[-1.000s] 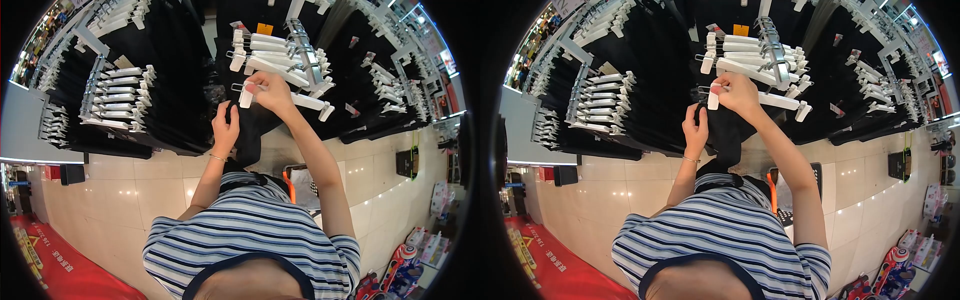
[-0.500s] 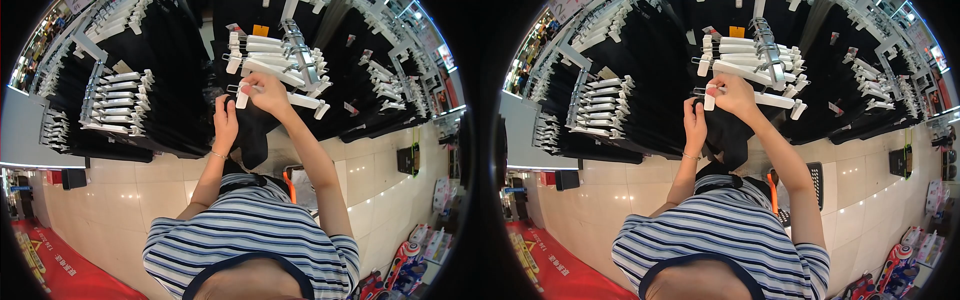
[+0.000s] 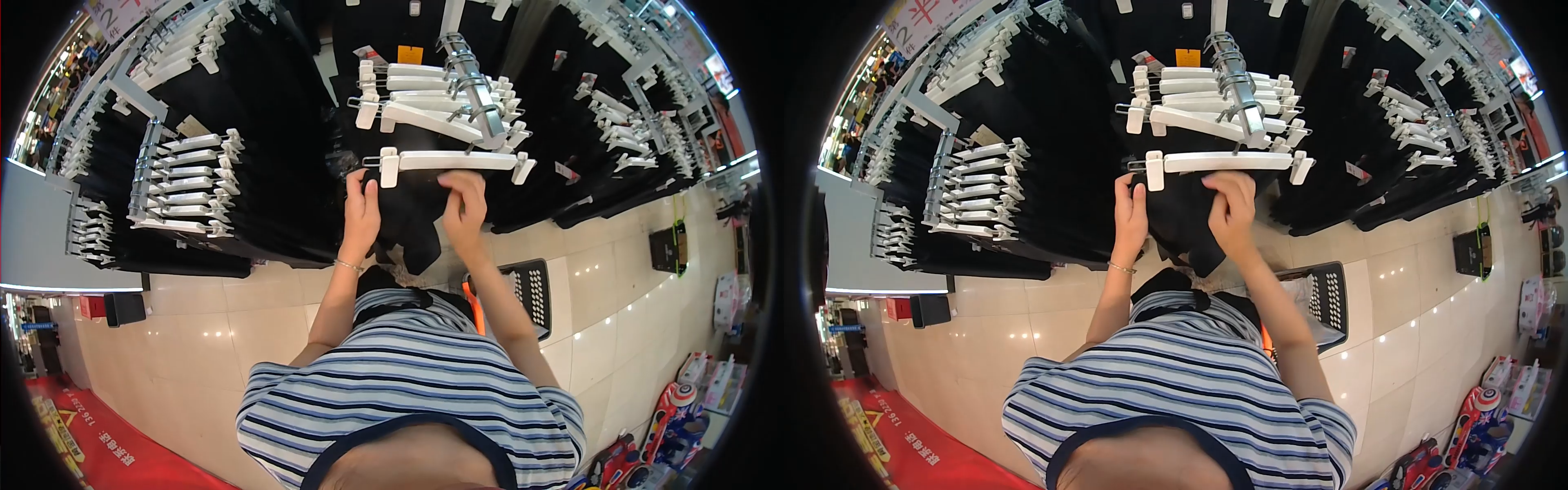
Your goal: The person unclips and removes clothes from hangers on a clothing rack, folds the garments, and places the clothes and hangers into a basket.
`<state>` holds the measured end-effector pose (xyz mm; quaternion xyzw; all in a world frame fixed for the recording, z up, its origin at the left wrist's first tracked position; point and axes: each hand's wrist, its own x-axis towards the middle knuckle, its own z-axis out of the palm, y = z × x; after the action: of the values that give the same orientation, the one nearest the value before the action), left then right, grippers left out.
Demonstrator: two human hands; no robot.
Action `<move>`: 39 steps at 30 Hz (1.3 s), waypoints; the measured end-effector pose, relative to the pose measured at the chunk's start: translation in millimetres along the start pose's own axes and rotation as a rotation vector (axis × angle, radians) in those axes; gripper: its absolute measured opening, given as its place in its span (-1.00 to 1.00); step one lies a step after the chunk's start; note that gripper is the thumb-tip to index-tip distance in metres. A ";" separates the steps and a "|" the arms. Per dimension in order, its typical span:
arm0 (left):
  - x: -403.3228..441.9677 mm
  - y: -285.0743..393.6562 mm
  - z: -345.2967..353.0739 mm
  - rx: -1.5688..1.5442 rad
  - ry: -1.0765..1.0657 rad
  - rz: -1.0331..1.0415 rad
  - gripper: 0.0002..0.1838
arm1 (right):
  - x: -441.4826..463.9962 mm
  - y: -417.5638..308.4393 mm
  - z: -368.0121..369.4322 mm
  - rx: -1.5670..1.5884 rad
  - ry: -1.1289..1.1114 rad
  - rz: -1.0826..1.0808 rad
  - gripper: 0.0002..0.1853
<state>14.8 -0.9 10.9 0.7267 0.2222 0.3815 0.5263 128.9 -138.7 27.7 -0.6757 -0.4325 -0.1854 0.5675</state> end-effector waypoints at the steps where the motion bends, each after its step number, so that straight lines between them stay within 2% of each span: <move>1: 0.5 -8.9 -0.8 -0.033 0.003 0.009 -0.72 | -20.5 14.0 -2.2 0.032 0.008 0.109 -0.72; 4: 2.2 -7.9 -6.6 -0.211 -0.025 -0.045 -0.78 | -87.6 74.5 7.4 0.081 0.034 0.557 -0.73; 7: 1.3 -1.8 -9.1 -0.407 -0.039 -0.108 -0.82 | -154.5 129.3 16.3 0.425 -0.175 1.154 -0.54; 10: -1.3 5.3 -12.0 -0.519 -0.066 -0.184 -0.83 | -180.8 125.2 22.8 0.958 -0.204 1.619 -0.34; 13: -5.0 1.5 -14.4 -0.577 -0.074 -0.208 -0.83 | -193.7 116.9 36.2 1.067 -0.460 1.648 -0.22; 16: -7.5 8.1 -18.4 -0.500 -0.060 -0.157 -0.83 | -201.1 117.8 46.0 1.110 -0.494 1.758 -0.26; 19: -3.8 12.1 -29.5 -0.299 -0.049 -0.084 -0.81 | -208.7 116.1 34.5 1.098 -0.163 1.592 -0.25; 22: 0.2 12.8 -35.4 -0.090 -0.059 -0.050 -0.80 | -180.1 91.9 -17.5 1.158 -0.010 1.402 -0.32; 24: 4.4 11.2 -34.4 -0.060 -0.066 -0.047 -0.80 | -170.7 85.7 -48.8 1.159 0.108 1.258 -0.39; 28: 10.6 -0.8 -25.7 -0.080 -0.071 -0.046 -0.83 | -141.0 68.3 -95.2 1.003 0.271 1.123 -0.58; 30: 14.7 -8.9 -19.7 -0.109 -0.071 -0.028 -0.84 | -141.6 83.3 -118.2 0.693 0.102 1.112 -0.68; 32: 16.7 -18.5 -15.6 -0.139 -0.069 -0.054 -0.84 | -137.8 83.8 -122.7 0.611 0.039 1.005 -0.77; 34: 18.0 -23.6 -11.8 -0.157 -0.062 -0.068 -0.83 | -122.5 66.9 -114.8 0.744 0.074 0.797 -0.85; 35: 19.4 -31.9 -11.9 -0.166 -0.072 -0.051 -0.83 | -124.7 66.6 -111.9 0.784 0.108 0.771 -0.85; 38: 17.8 -29.1 -8.0 -0.230 -0.092 -0.061 -0.82 | -119.9 60.9 -100.4 0.831 0.200 0.819 -0.81; 39: 17.0 -30.5 -6.8 -0.231 -0.096 -0.060 -0.82 | -120.8 58.9 -99.4 0.880 0.238 0.897 -0.72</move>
<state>22.2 26.1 -11.1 0.6716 0.1730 0.3533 0.6279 132.3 -274.9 -69.0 -0.4698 -0.0774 0.1912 0.8583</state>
